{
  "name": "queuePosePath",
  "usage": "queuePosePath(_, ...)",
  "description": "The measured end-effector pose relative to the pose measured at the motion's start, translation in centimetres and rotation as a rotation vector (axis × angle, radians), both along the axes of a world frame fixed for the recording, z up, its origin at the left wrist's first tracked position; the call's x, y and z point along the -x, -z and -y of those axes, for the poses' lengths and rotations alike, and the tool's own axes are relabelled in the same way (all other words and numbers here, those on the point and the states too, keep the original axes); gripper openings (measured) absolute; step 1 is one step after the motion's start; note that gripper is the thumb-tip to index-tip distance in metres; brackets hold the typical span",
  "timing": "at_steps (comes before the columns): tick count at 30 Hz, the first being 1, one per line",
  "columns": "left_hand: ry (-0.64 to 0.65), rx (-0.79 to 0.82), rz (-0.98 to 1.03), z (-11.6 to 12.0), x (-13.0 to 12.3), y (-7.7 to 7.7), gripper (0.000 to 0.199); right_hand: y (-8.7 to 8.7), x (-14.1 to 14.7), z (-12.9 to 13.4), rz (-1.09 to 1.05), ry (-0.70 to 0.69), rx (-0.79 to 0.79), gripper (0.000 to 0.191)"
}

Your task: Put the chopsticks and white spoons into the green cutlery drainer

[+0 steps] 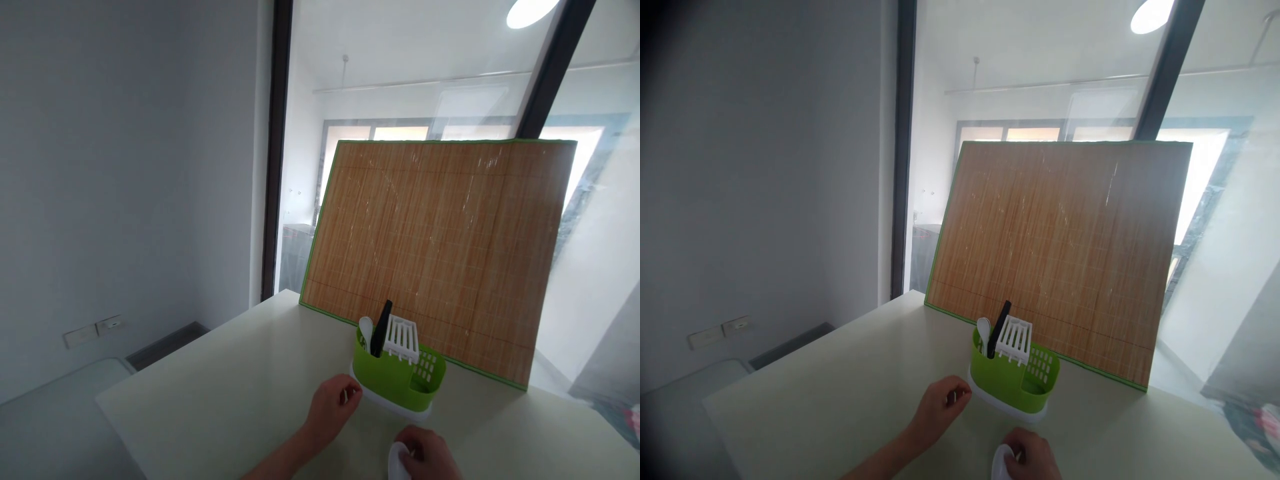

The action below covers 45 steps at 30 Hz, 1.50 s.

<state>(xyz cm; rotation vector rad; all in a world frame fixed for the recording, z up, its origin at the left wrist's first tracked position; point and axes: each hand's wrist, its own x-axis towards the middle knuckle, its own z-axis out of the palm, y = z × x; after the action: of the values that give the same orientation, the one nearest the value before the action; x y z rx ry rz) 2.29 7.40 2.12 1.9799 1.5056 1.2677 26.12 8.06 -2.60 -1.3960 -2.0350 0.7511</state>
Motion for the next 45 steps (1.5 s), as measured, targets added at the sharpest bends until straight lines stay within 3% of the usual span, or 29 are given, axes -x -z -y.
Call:
queuePosePath(2,0.058,0.042,0.048,1.6,-0.4,0.4,0.013,-2.1,1.0,0.3,-0.109,0.036,-0.062,0.024)
queuePosePath(6,0.142,0.052,0.094,3.9,-0.9,-0.4,0.017,-5.0,2.7,1.4,-0.197,0.094,-0.358,0.024)
queuePosePath(9,0.152,0.014,0.068,4.6,-1.1,-1.3,0.025,-5.9,3.8,2.3,-0.206,0.03,-0.613,0.017)
queuePosePath(12,0.123,-0.034,0.039,4.6,-1.4,-1.8,0.025,-6.3,4.8,2.8,-0.147,-0.038,-0.751,0.019)
queuePosePath(18,0.02,-0.101,-0.03,4.4,-1.5,-1.7,0.015,-6.2,6.3,3.3,-0.193,-0.059,-0.755,0.021)
queuePosePath(22,-0.013,-0.132,-0.031,4.0,-0.9,-1.9,0.016,-3.9,6.5,3.1,-0.395,0.015,-0.553,0.034)
queuePosePath(24,-0.09,-0.171,0.001,3.1,-0.1,-3.2,0.02,-2.3,6.3,2.8,-0.54,0.115,-0.412,0.037)
queuePosePath(27,-0.215,-0.262,0.1,0.7,1.3,-6.9,0.023,-0.5,5.8,2.3,-0.643,0.188,-0.251,0.041)
queuePosePath(30,-0.274,-0.359,0.222,-2.6,2.3,-11.2,0.024,0.4,5.8,2.0,-0.644,0.203,-0.191,0.043)
queuePosePath(33,-0.303,-0.411,0.242,-5.9,2.4,-13.7,0.022,0.9,6.1,1.8,-0.652,0.261,-0.187,0.046)
queuePosePath(36,-0.311,-0.34,0.152,-8.5,1.7,-13.1,0.022,1.2,6.3,1.7,-0.646,0.265,-0.187,0.047)
queuePosePath(42,-0.307,-0.138,0.001,-10.9,0.1,-8.1,0.019,1.2,6.7,1.6,-0.598,0.266,-0.237,0.042)
queuePosePath(45,-0.321,-0.091,-0.052,-11.2,-0.2,-6.9,0.018,1.1,6.9,1.7,-0.568,0.25,-0.245,0.04)
